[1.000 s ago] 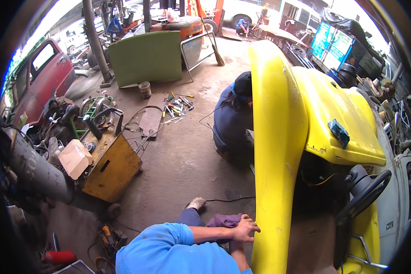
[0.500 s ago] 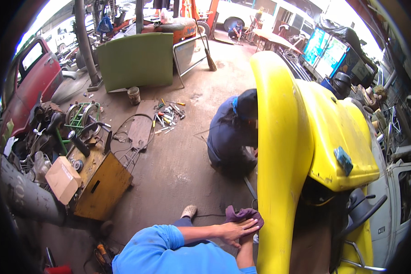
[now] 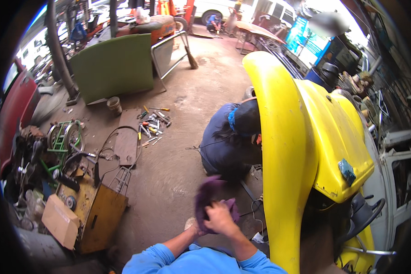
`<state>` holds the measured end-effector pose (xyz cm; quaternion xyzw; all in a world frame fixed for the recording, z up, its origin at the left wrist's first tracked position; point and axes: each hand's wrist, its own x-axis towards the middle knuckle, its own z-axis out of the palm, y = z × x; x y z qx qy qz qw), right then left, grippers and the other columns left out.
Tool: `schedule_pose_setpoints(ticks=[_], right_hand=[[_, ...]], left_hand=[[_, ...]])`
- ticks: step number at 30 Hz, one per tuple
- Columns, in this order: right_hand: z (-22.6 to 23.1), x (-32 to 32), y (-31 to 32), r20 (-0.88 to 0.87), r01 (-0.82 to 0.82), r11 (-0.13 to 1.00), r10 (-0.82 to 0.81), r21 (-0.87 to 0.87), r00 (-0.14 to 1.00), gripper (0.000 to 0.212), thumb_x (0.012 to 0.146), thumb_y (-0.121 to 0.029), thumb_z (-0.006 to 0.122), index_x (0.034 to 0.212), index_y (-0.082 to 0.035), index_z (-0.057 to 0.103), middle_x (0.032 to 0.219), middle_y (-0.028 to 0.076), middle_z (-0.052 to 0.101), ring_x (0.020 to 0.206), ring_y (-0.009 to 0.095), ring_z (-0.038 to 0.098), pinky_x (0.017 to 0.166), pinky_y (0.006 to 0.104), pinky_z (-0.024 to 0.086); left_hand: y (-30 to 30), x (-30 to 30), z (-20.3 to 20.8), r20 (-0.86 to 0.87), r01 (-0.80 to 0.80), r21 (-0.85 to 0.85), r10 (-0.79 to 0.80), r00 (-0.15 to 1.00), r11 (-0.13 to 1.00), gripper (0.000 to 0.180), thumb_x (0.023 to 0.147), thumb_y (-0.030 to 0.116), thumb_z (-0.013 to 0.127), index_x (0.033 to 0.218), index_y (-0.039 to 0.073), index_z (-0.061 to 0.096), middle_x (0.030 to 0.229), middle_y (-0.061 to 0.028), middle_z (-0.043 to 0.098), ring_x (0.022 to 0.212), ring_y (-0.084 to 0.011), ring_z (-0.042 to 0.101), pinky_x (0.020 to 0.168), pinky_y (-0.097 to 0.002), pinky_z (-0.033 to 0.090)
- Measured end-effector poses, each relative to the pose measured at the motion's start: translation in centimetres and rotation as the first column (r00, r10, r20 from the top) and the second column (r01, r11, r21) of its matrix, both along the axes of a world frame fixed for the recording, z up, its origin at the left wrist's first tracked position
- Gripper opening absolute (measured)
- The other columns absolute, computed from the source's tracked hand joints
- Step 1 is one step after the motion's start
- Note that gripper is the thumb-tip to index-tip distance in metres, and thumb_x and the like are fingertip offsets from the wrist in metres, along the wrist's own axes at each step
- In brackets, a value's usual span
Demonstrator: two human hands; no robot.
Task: The person scrubs the yellow body of a small vehicle with a green sponge, then wipes it with a purple cloth. The person moves around the vehicle to clean different sections, including the hood and side panels.
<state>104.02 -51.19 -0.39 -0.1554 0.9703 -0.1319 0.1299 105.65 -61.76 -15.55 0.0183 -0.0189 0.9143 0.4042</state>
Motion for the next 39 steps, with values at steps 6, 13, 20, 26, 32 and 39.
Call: schedule_pose_setpoints(ticks=[6,13,20,26,32,39], right_hand=[[-3.2,1.4,-1.0,-0.278,0.079,0.908,-0.208,-0.412,0.938,0.045,0.075,-0.02,0.065,0.117,-0.006,0.058,0.134,0.021,0.043,0.124,0.036,0.04,0.103,0.0482,0.032],[-0.8,2.8,8.7,-0.271,0.391,0.649,-0.682,-0.652,0.68,0.03,0.076,-0.01,0.064,0.105,-0.001,0.061,0.113,0.016,0.061,0.103,0.028,0.059,0.087,0.0346,0.048],[-2.5,6.3,17.5,0.061,0.37,0.073,-0.939,-0.926,0.338,0.018,0.085,-0.004,0.055,0.1,0.006,0.059,0.101,0.011,0.061,0.092,0.016,0.057,0.084,0.0276,0.045],[-2.2,6.9,22.0,0.074,0.377,0.036,-0.959,-0.925,0.272,0.018,0.087,-0.001,0.051,0.101,0.008,0.055,0.104,0.014,0.058,0.096,0.02,0.057,0.088,0.0301,0.045],[-2.4,7.0,25.6,0.141,0.379,-0.03,-0.953,-0.925,0.269,0.014,0.085,-0.003,0.052,0.096,0.004,0.058,0.098,0.01,0.061,0.087,0.013,0.055,0.08,0.0257,0.044],[-0.9,5.5,28.2,0.199,0.292,-0.09,-0.909,-0.952,0.367,0.013,0.085,0.0,0.05,0.095,0.006,0.056,0.098,0.013,0.06,0.091,0.016,0.056,0.085,0.0264,0.044]], left_hand=[[0.3,-0.8,3.6,-0.076,-0.223,-0.509,0.214,0.974,0.832,0.048,0.09,0.031,0.055,0.13,0.007,0.043,0.133,-0.0103,0.046,0.124,-0.026,0.043,0.106,-0.0384,0.034],[2.8,-10.8,9.8,-0.815,-0.964,-0.182,-0.578,0.038,0.193,0.059,0.081,0.035,0.065,0.129,0.007,0.046,0.126,-0.0114,0.051,0.118,-0.0264,0.046,0.1,-0.0379,0.036],[12.8,-15.9,18.3,-0.893,-0.873,-0.419,-0.288,0.346,0.25,0.037,0.084,0.024,0.053,0.116,0.006,0.047,0.111,-0.0124,0.056,0.109,-0.026,0.051,0.096,-0.0381,0.037],[24.1,-14.3,19.9,-0.805,-0.859,-0.504,-0.406,0.432,0.085,0.022,0.086,0.017,0.046,0.105,0.006,0.048,0.096,-0.0119,0.058,0.097,-0.0265,0.055,0.089,-0.037,0.039],[31.9,-13.2,14.9,-0.907,-0.977,-0.215,-0.371,0.201,-0.004,0.006,0.087,0.016,0.041,0.086,0.011,0.045,0.081,-0.0057,0.046,0.078,-0.0215,0.047,0.073,-0.0335,0.039],[33.0,-17.7,17.2,-0.873,-0.993,-0.094,-0.474,0.115,-0.069,0.008,0.087,0.017,0.041,0.089,0.011,0.046,0.084,-0.0063,0.047,0.082,-0.0222,0.047,0.075,-0.0352,0.039]])
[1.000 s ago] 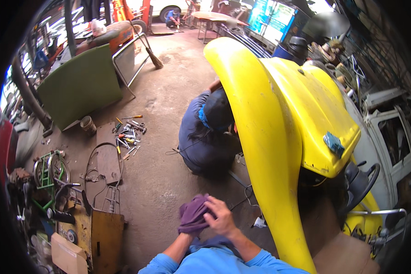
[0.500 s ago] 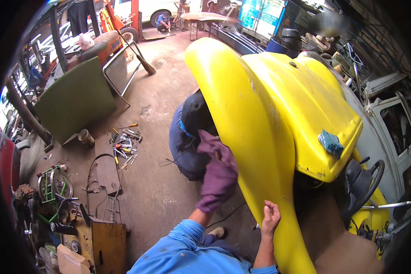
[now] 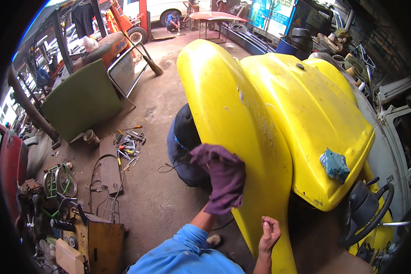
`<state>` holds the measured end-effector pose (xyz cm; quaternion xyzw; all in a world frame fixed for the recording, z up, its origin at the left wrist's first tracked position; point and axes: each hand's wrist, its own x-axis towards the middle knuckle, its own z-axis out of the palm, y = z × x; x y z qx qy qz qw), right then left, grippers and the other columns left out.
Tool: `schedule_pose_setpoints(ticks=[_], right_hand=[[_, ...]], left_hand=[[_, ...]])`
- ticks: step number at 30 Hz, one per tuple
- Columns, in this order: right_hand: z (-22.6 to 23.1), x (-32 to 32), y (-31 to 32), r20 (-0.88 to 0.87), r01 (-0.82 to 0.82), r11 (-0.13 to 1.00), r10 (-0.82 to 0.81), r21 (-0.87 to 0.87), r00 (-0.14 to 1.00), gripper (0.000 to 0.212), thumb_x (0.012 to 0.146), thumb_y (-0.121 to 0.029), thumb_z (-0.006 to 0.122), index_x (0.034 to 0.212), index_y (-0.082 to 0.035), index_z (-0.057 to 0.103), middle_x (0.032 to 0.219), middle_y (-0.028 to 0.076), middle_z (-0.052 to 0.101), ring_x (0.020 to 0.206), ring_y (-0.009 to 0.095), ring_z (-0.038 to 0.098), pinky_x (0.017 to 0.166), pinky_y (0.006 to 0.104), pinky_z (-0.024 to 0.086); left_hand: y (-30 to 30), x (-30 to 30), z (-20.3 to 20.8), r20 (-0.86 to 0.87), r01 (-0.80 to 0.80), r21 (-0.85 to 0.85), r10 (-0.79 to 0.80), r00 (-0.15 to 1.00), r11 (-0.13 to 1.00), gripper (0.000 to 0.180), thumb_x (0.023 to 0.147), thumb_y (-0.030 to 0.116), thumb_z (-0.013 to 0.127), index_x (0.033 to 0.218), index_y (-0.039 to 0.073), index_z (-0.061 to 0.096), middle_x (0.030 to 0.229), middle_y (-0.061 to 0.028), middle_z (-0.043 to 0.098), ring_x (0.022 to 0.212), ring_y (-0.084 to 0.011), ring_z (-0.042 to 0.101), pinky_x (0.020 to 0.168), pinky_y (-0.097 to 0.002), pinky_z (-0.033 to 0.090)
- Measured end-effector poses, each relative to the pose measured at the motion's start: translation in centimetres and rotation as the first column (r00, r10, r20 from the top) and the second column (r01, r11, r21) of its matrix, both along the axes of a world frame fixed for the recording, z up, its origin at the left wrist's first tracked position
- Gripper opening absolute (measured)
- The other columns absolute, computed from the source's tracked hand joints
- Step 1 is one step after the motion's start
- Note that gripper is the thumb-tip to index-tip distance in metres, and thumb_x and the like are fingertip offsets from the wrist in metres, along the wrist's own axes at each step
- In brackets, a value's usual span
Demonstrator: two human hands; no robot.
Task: The person scrubs the yellow body of a small vehicle with a green sponge, then wipes it with a purple cloth. The person moves around the vehicle to clean different sections, including the hood and side panels.
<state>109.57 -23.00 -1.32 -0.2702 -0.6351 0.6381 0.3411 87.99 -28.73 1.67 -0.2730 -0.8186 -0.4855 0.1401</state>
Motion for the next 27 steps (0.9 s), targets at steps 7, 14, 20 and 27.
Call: schedule_pose_setpoints(ticks=[7,14,20,27], right_hand=[[1.5,-3.2,0.9,-0.093,-0.093,0.995,0.095,0.024,0.991,0.013,0.085,0.002,0.048,0.095,0.007,0.055,0.1,0.015,0.059,0.094,0.019,0.057,0.087,0.0274,0.045],[1.6,-5.6,0.5,-0.118,-0.038,0.997,0.045,0.064,0.992,0.013,0.083,-0.002,0.049,0.091,0.004,0.057,0.093,0.013,0.06,0.084,0.015,0.056,0.078,0.0267,0.046],[1.2,-8.7,-0.4,-0.075,0.157,0.981,-0.149,0.114,0.986,0.012,0.083,-0.004,0.049,0.089,0.002,0.057,0.086,0.013,0.061,0.077,0.016,0.056,0.071,0.0278,0.047],[1.5,-15.7,-1.1,-0.269,0.49,0.823,-0.422,0.287,0.866,0.016,0.088,-0.011,0.044,0.089,0.001,0.055,0.076,0.009,0.057,0.067,0.013,0.052,0.059,0.0246,0.042]], left_hand=[[-0.6,-9.6,4.4,-0.103,-0.1,-0.071,0.092,0.99,0.992,0.011,0.087,0.018,0.041,0.092,0.01,0.047,0.088,-0.0068,0.048,0.085,-0.0229,0.047,0.078,-0.0368,0.039],[-2.4,-20.8,7.7,-0.113,-0.191,-0.088,0.18,0.977,0.978,0.014,0.087,0.019,0.041,0.096,0.01,0.049,0.092,-0.0074,0.049,0.089,-0.0237,0.047,0.08,-0.0384,0.039],[-4.3,-32.5,8.0,-0.078,-0.158,-0.058,0.153,0.985,0.986,0.017,0.087,0.02,0.041,0.098,0.009,0.05,0.095,-0.0079,0.05,0.092,-0.0243,0.048,0.082,-0.0398,0.039],[-5.3,-47.8,7.6,-0.043,-0.025,0.004,0.025,0.999,1.0,0.021,0.087,0.02,0.041,0.101,0.009,0.051,0.098,-0.0084,0.051,0.096,-0.025,0.048,0.084,-0.0415,0.038]])
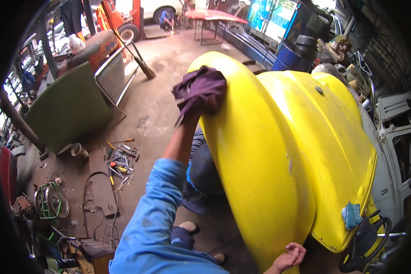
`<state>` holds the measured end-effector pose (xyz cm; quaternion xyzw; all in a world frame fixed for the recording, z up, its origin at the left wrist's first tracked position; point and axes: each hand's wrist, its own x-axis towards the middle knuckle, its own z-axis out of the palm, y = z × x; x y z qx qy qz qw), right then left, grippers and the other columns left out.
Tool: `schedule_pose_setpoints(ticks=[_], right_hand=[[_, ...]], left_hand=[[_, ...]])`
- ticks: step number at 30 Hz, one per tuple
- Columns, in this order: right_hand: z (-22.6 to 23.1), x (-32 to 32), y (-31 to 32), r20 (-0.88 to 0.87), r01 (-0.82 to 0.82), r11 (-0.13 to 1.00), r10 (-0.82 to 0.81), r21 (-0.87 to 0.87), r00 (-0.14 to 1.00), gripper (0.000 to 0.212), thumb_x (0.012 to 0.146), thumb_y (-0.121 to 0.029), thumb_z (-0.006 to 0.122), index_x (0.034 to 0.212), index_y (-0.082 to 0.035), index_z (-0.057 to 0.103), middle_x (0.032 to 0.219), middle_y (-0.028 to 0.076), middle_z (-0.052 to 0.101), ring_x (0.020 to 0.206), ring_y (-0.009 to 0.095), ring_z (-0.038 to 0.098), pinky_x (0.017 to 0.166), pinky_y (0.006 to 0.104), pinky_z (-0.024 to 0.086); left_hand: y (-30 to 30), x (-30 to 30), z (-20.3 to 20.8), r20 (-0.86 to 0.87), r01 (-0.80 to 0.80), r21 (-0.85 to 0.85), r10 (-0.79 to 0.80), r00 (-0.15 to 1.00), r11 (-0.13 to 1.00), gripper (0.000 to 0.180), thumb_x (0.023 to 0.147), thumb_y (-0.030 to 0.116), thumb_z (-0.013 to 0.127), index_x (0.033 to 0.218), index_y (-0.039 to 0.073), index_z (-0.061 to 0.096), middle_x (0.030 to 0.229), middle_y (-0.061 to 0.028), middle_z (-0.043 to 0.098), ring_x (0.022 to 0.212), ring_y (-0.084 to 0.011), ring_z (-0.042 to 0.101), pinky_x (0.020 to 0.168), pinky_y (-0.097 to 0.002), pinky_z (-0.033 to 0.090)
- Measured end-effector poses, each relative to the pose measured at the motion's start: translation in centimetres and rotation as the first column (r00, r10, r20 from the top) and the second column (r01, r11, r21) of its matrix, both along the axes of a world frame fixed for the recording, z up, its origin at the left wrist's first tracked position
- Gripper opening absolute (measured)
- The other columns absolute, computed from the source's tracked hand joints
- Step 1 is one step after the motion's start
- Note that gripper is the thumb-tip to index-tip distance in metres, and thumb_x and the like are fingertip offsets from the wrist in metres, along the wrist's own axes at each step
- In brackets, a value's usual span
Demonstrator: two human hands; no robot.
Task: The person scrubs the yellow body of a small vehicle with a green sponge, then wipes it with a purple cloth. The person moves around the vehicle to clean different sections, including the hood and side panels.
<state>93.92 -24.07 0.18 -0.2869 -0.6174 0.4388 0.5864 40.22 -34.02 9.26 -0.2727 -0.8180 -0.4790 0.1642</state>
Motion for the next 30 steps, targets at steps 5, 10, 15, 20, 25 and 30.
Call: schedule_pose_setpoints(ticks=[5,10,15,20,25,30], right_hand=[[4.4,-0.7,-1.4,-0.24,0.302,0.917,-0.241,0.262,0.94,0.021,0.087,-0.015,0.051,0.089,0.006,0.056,0.07,0.016,0.061,0.054,0.019,0.055,0.048,0.0277,0.046],[5.7,-0.6,-2.6,-0.328,0.49,0.852,-0.417,0.184,0.848,0.018,0.084,-0.014,0.052,0.083,0.005,0.054,0.062,0.017,0.057,0.048,0.021,0.052,0.044,0.0277,0.044],[4.2,0.5,-4.6,-0.237,0.536,0.844,-0.516,0.023,0.823,0.017,0.092,-0.012,0.043,0.096,0.001,0.053,0.074,0.008,0.054,0.063,0.012,0.048,0.055,0.0211,0.037],[3.3,3.9,-7.0,-0.262,0.539,0.841,-0.511,0.04,0.818,0.02,0.092,-0.016,0.044,0.097,0.0,0.055,0.073,0.005,0.054,0.065,0.012,0.049,0.057,0.022,0.038],[2.8,5.2,-7.2,-0.364,0.5,0.861,-0.495,-0.087,0.789,0.016,0.091,-0.014,0.044,0.092,-0.001,0.053,0.07,0.006,0.051,0.062,0.013,0.045,0.057,0.0227,0.036],[2.6,5.3,-7.7,-0.409,0.41,0.912,-0.375,-0.002,0.832,0.016,0.09,-0.009,0.041,0.095,0.001,0.052,0.07,0.009,0.052,0.065,0.014,0.046,0.06,0.0241,0.038]], left_hand=[[1.6,-9.6,0.6,0.04,0.141,0.054,-0.143,0.989,0.989,0.023,0.087,0.021,0.041,0.104,0.008,0.052,0.101,-0.0088,0.052,0.099,-0.0255,0.048,0.086,-0.0426,0.038],[2.0,-15.6,0.5,0.101,0.204,0.058,-0.209,0.973,0.977,0.026,0.087,0.022,0.041,0.106,0.008,0.053,0.103,-0.0092,0.053,0.101,-0.026,0.048,0.087,-0.0438,0.038],[2.3,-17.9,1.0,0.133,0.197,-0.015,-0.193,0.972,0.98,0.028,0.087,0.022,0.041,0.108,0.008,0.053,0.106,-0.0096,0.054,0.104,-0.0265,0.048,0.089,-0.045,0.038],[2.4,-14.9,2.8,0.093,0.069,-0.198,-0.051,0.994,0.978,0.031,0.087,0.023,0.041,0.11,0.007,0.054,0.109,-0.01,0.054,0.107,-0.027,0.048,0.091,-0.0461,0.038],[3.4,-5.2,4.4,-0.161,-0.075,-0.309,0.025,0.987,0.948,0.034,0.087,0.024,0.041,0.113,0.007,0.055,0.111,-0.0104,0.055,0.109,-0.0275,0.048,0.092,-0.0473,0.038],[6.0,10.0,4.3,-0.642,-0.145,-0.096,0.05,0.765,0.985,0.036,0.087,0.024,0.041,0.115,0.007,0.056,0.114,-0.0108,0.056,0.112,-0.028,0.048,0.094,-0.0485,0.038]])
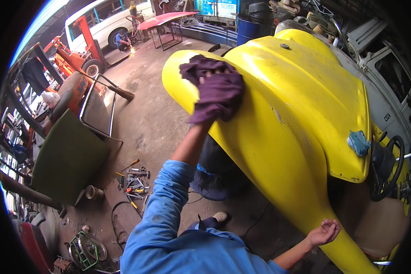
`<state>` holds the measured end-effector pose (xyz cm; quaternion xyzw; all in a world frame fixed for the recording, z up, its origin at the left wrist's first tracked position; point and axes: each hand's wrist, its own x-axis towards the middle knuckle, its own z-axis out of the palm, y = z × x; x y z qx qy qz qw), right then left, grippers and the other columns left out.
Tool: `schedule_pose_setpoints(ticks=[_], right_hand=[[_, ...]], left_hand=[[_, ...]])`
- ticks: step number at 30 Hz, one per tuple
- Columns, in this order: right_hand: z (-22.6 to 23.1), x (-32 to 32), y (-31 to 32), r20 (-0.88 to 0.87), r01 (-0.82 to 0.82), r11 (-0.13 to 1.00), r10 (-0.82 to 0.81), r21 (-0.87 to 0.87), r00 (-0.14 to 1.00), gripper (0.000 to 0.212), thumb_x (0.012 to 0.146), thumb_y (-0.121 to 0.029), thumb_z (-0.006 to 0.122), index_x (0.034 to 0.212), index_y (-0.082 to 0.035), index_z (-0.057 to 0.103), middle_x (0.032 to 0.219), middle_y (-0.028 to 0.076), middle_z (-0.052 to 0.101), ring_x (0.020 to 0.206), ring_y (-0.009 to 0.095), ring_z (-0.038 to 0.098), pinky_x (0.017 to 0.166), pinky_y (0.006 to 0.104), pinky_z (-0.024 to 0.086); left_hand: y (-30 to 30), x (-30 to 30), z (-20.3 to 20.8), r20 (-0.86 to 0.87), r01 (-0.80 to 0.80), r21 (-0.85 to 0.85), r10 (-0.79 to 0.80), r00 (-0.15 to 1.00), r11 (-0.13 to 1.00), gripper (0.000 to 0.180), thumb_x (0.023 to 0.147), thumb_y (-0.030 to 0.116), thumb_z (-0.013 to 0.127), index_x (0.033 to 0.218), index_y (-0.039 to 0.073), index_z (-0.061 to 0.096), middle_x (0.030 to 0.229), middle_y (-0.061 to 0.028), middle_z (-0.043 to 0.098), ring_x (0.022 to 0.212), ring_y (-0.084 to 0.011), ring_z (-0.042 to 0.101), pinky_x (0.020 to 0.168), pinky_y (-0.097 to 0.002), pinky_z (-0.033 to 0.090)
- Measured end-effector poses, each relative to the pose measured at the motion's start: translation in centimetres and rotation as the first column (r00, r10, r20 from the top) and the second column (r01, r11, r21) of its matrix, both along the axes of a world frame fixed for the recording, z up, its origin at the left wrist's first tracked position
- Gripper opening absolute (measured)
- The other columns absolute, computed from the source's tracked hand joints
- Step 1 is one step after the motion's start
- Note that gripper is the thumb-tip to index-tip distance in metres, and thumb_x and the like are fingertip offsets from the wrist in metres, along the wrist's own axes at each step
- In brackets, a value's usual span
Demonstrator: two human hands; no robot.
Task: The person scrubs the yellow body of a small vehicle with a green sponge, then wipes it with a purple cloth. The person moves around the vehicle to clean different sections, including the hood and side panels.
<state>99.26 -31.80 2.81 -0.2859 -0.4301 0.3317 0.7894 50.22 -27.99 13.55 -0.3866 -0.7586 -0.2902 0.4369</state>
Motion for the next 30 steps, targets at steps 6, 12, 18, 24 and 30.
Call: schedule_pose_setpoints(ticks=[6,12,18,24,30], right_hand=[[1.3,5.2,-3.4,0.014,-0.048,0.997,0.047,0.056,0.999,0.017,0.089,-0.009,0.04,0.095,0.002,0.051,0.069,0.01,0.051,0.064,0.016,0.044,0.059,0.0252,0.036],[1.8,12.1,-8.7,0.054,0.055,0.993,-0.061,0.104,0.997,0.017,0.088,-0.008,0.039,0.096,0.002,0.05,0.069,0.01,0.052,0.062,0.016,0.045,0.058,0.025,0.037],[1.4,13.5,-10.9,0.009,0.076,0.997,-0.076,-0.018,0.997,0.017,0.09,-0.011,0.039,0.094,0.001,0.05,0.069,0.009,0.052,0.061,0.015,0.047,0.056,0.0231,0.037],[1.4,8.6,-8.3,0.019,-0.099,0.993,0.1,-0.069,0.995,0.014,0.089,-0.01,0.042,0.091,0.0,0.051,0.068,0.008,0.052,0.06,0.013,0.047,0.055,0.0218,0.038],[1.1,0.5,-5.6,0.079,-0.27,0.959,0.277,-0.09,0.958,0.013,0.088,-0.009,0.042,0.089,0.0,0.052,0.066,0.008,0.052,0.059,0.013,0.046,0.054,0.0228,0.038]], left_hand=[[4.3,21.4,-3.5,0.293,0.445,-0.198,-0.381,0.877,0.873,0.04,0.087,0.027,0.042,0.119,0.007,0.057,0.13,-0.0153,0.048,0.128,-0.0336,0.036,0.106,-0.0507,0.025],[1.0,38.3,-14.3,0.004,0.491,-0.621,-0.624,0.781,0.611,0.063,0.087,0.038,0.044,0.135,-0.002,0.036,0.142,-0.0256,0.029,0.134,-0.0406,0.022,0.112,-0.0478,0.015],[-1.3,40.0,-16.4,0.311,0.682,-0.671,-0.723,0.616,0.292,0.071,0.085,0.042,0.052,0.142,0.006,0.029,0.15,-0.014,0.019,0.14,-0.0268,0.014,0.114,-0.0384,0.01],[-4.5,28.4,-10.9,0.349,0.772,-0.285,-0.688,0.636,0.568,0.078,0.075,0.04,0.063,0.139,0.005,0.034,0.147,-0.0162,0.027,0.137,-0.0301,0.021,0.111,-0.0416,0.018],[-5.4,8.6,-4.0,0.303,0.356,-0.129,-0.305,0.903,0.925,0.09,0.071,0.061,0.06,0.141,0.011,0.033,0.147,-0.0179,0.025,0.136,-0.0391,0.02,0.108,-0.0522,0.015]])
